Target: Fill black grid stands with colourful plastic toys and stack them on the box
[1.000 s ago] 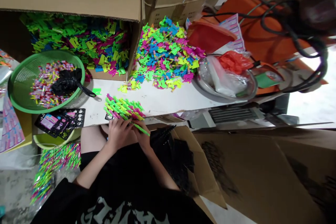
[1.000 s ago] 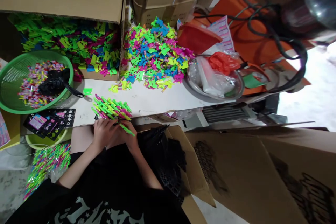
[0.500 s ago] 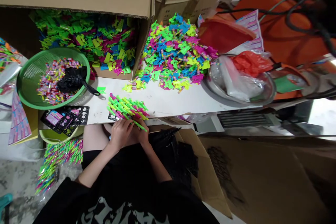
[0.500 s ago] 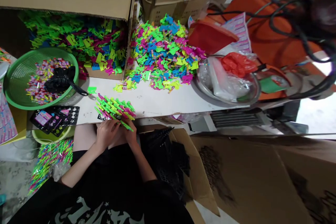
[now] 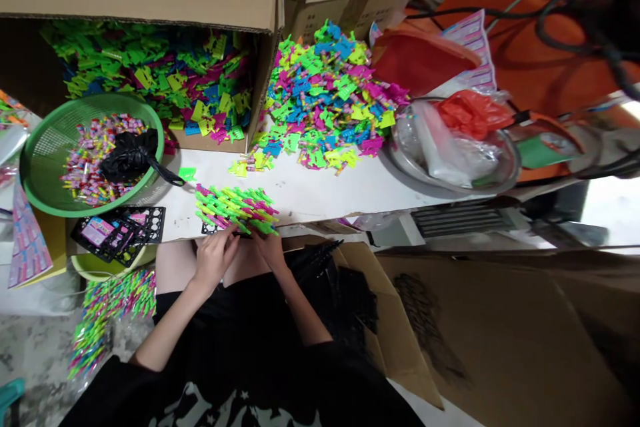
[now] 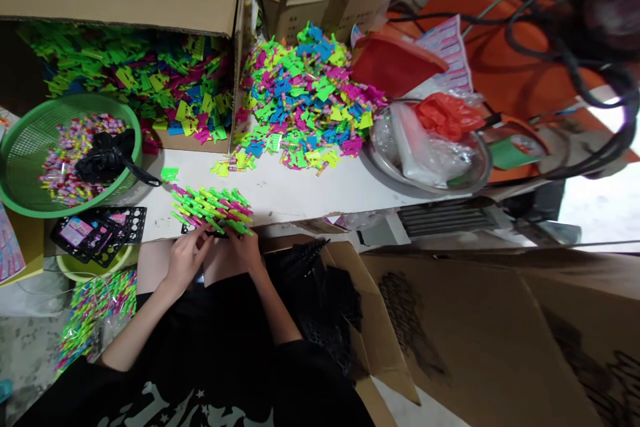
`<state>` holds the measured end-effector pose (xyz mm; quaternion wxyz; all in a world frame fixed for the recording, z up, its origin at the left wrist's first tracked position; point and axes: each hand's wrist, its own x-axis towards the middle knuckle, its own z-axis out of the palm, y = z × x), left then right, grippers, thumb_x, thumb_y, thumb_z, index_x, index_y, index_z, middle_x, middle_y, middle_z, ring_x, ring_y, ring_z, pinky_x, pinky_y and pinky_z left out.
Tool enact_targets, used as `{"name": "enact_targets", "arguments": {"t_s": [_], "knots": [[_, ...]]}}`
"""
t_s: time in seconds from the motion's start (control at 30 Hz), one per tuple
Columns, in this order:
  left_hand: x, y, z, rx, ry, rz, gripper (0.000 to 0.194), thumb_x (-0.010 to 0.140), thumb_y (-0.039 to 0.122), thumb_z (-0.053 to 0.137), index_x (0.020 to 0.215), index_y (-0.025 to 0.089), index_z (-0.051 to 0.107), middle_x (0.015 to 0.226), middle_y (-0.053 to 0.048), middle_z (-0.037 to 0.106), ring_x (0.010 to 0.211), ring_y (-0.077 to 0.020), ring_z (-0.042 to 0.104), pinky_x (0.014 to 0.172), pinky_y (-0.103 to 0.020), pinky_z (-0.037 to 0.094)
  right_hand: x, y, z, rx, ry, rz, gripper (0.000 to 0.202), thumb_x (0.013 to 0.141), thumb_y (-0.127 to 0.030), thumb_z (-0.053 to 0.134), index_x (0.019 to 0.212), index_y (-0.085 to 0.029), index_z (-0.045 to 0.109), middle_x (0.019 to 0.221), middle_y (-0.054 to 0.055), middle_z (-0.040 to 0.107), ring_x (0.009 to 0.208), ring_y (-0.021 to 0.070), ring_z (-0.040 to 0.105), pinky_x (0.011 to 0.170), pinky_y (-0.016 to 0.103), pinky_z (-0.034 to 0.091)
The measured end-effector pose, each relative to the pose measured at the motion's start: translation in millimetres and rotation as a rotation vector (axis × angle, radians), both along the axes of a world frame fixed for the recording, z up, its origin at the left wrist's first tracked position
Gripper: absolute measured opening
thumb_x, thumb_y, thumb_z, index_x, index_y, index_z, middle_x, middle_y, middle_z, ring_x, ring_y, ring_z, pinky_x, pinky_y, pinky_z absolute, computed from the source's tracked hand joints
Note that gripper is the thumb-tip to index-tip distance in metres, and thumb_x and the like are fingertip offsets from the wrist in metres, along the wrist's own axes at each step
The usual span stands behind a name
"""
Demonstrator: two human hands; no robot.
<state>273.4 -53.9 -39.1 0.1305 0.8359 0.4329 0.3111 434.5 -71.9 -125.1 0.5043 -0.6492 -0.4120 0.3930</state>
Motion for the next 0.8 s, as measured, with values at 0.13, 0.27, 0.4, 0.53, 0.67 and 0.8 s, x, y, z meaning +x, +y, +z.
{"name": "enact_targets", "arguments": {"t_s": [0.13,0.27,0.4,0.53,0.67,0.8], "knots": [[-6,4,3.5,-0.028,-0.033,0.026,0.029,0.092,0.025,0.052,0.120,0.018,0.056,0.082,-0.001,0.069,0.066,-0.0114,0.062,0.071,-0.025,0.047,1,1,3.0,0.060,-0.019,0.021,0.027,0.080,-0.037,0.061,0.100,-0.022,0.072,0.098,0.005,0.074,0.093,0.0227,0.068,0.083,0.034,0.054],[-10,3,2.0,-0.065,-0.036,0.040,0.028,0.092,0.026,0.052,0.118,0.018,0.056,0.080,0.000,0.068,0.064,-0.0102,0.060,0.069,-0.023,0.047,2,2,2.2,0.127,-0.073,0.039,0.026,0.082,-0.033,0.059,0.104,-0.023,0.071,0.101,0.005,0.072,0.094,0.0228,0.068,0.084,0.034,0.054],[-13,0,1.6,-0.092,-0.022,0.031,0.026,0.092,0.027,0.051,0.117,0.019,0.056,0.079,0.001,0.067,0.064,-0.0103,0.059,0.068,-0.023,0.047,5,2,-3.5,0.103,-0.129,0.054,0.025,0.082,-0.032,0.060,0.101,-0.022,0.072,0.097,0.006,0.073,0.086,0.0225,0.068,0.077,0.033,0.055],[-16,-1,2.0,-0.117,-0.036,0.021,0.026,0.093,0.027,0.050,0.117,0.020,0.055,0.081,0.000,0.066,0.064,-0.0103,0.059,0.067,-0.023,0.048,10,2,-4.7,0.090,-0.148,0.076,0.022,0.082,-0.031,0.059,0.097,-0.021,0.072,0.092,0.006,0.073,0.077,0.0213,0.068,0.070,0.032,0.055],[-17,-2,-1.1,-0.137,-0.054,0.023,0.025,0.093,0.026,0.050,0.116,0.019,0.055,0.079,0.000,0.066,0.063,-0.0096,0.057,0.067,-0.022,0.047,9,5,2.9,0.111,-0.213,0.132,0.024,0.084,-0.027,0.057,0.103,-0.021,0.071,0.100,0.007,0.072,0.088,0.0216,0.068,0.079,0.032,0.054],[-12,-2,-5.4,-0.155,-0.081,0.006,0.025,0.093,0.026,0.049,0.116,0.018,0.056,0.079,0.000,0.065,0.063,-0.0095,0.057,0.066,-0.022,0.047,5,8,7.6,0.058,-0.290,0.156,0.027,0.085,-0.024,0.056,0.108,-0.022,0.069,0.104,0.008,0.072,0.092,0.0226,0.068,0.084,0.034,0.053]]}}
